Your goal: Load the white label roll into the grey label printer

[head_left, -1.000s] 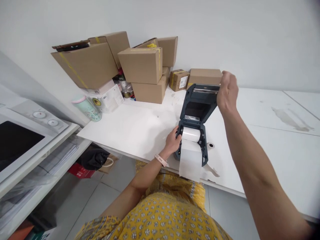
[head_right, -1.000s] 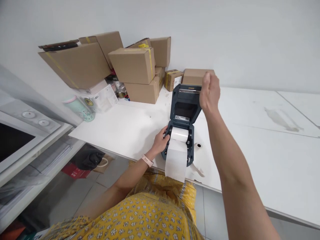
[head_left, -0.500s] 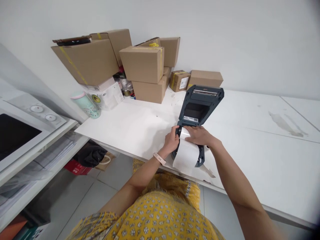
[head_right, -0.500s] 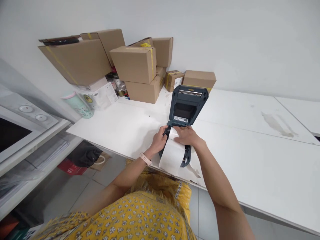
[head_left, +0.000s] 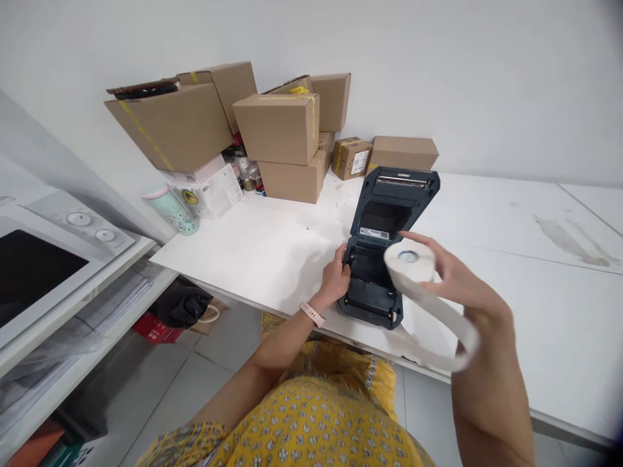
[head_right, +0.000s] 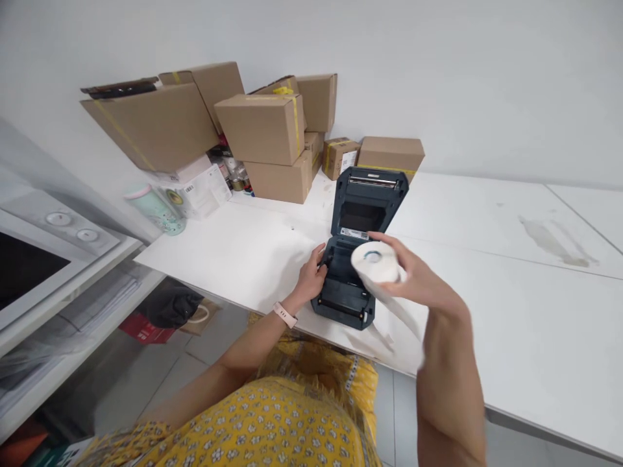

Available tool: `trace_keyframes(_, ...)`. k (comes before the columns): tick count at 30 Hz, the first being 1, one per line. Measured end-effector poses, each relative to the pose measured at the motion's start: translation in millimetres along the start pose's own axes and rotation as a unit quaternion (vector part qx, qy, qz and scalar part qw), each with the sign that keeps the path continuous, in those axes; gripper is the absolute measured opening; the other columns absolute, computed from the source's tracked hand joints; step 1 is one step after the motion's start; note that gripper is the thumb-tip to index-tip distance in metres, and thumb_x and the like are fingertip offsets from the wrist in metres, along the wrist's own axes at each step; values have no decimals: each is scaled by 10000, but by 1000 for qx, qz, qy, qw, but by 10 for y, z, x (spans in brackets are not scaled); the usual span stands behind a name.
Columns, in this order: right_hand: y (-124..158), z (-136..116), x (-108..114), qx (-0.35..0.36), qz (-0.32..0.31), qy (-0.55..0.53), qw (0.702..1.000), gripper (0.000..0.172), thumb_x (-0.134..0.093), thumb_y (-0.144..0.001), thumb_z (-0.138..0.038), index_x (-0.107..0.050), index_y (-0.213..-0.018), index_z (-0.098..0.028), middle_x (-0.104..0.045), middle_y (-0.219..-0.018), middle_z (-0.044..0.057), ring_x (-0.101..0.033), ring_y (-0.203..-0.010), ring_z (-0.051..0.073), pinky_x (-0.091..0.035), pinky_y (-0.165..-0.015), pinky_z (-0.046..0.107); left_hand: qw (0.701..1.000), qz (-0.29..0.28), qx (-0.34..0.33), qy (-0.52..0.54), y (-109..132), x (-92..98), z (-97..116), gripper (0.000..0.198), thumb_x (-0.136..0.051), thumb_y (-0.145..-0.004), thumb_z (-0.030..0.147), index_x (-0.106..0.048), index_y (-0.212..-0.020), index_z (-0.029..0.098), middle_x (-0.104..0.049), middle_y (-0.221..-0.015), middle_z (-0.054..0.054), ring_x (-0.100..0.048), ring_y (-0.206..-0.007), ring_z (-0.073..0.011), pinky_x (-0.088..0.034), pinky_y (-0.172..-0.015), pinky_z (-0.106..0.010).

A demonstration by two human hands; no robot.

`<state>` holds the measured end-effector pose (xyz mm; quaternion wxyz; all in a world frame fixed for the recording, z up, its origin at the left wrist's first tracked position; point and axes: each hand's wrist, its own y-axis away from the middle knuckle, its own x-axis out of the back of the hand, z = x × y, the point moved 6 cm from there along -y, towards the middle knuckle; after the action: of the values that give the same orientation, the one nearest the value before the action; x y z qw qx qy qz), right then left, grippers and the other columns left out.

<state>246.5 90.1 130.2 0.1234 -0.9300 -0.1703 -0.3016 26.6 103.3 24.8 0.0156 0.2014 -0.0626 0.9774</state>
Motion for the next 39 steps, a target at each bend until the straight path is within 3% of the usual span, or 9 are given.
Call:
trace_keyframes(4,622,319,349,-84,186,-124,971,818,-864,-657,-447,-512,-1396,-461,-703,-1312,61,-664,-1230,374,-615,-944,508,1000,4,1,-6,0,-7,-5,619,-423,-932,118,-376,-1536,244,-612,-1469,-82,-566,-1383,-251,-435,-1165,-437)
trace_keyframes(8,879,937,396,-143,326,-167,919,757,-889,-579,-419,-587,-1270,-482,-722,-1273,65,-649,-1258,383,-600,-956,513,1000,3,5,-10,-11,-7,-4,614,-427,-926,101,-402,-1524,236,-623,-1454,-76,-563,-1387,-243,-422,-1188,-426)
trace_keyframes(12,814,1596,280,-195,387,-163,887,785,-866,-470,-397,-611,-1207,-312,-700,-1248,147,-661,-1215,394,-563,-986,535,1000,7,9,-8,-20,-4,-15,614,-446,-916,100,-428,-1511,247,-669,-1387,-60,-585,-1361,-241,-423,-1193,-431)
trace_keyframes(16,692,1908,75,-202,368,-164,893,853,-818,-491,-394,-567,-1291,-234,-666,-1290,158,-643,-1237,368,-503,-1067,571,1000,6,12,-14,-17,1,-9,613,-455,-916,104,-438,-1510,257,-683,-1366,-56,-591,-1351,-247,-430,-1186,-439)
trace_keyframes(22,747,1729,73,-196,289,-145,926,912,-837,-599,-407,-499,-1440,-306,-549,-1503,133,-548,-1382,349,-433,-1163,559,999,9,13,-37,-13,16,24,561,-447,-923,106,-500,-1467,230,-687,-1359,-67,-623,-1300,-249,-466,-1140,-427)
trace_keyframes(26,980,1052,248,-92,354,-106,925,590,-767,-766,-417,-595,-1329,-370,-579,-1492,59,-503,-1440,317,-358,-1241,575,999,8,8,-45,-14,17,38,550,-454,-918,104,-523,-1449,232,-695,-1342,-64,-644,-1252,-250,-490,-1099,-419)
trace_keyframes(30,974,638,-82,-62,277,-80,955,372,-647,-893,-431,-638,-1255,-344,-697,-1327,79,-660,-1261,300,-492,-1140,565,999,9,14,-49,-10,20,36,543,-452,-921,114,-529,-1446,231,-694,-1341,-63,-654,-1213,-252,-503,-1072,-421)
trace_keyframes(36,768,1129,-687,-131,270,119,946,655,-550,-928,-433,-404,-1529,-218,-633,-1400,192,-699,-1154,325,-583,-972,556,999,10,15,-42,-13,20,25,543,-456,-920,116,-537,-1440,250,-702,-1328,-50,-653,-1218,-248,-490,-1094,-425)
trace_keyframes(39,659,1308,-800,-113,267,185,939,585,-516,-974,-455,-461,-1481,-166,-713,-1202,177,-727,-991,305,-626,-817,497,999,9,12,-42,-11,19,22,540,-454,-923,121,-534,-1443,241,-704,-1323,-58,-648,-1229,-254,-483,-1102,-435)
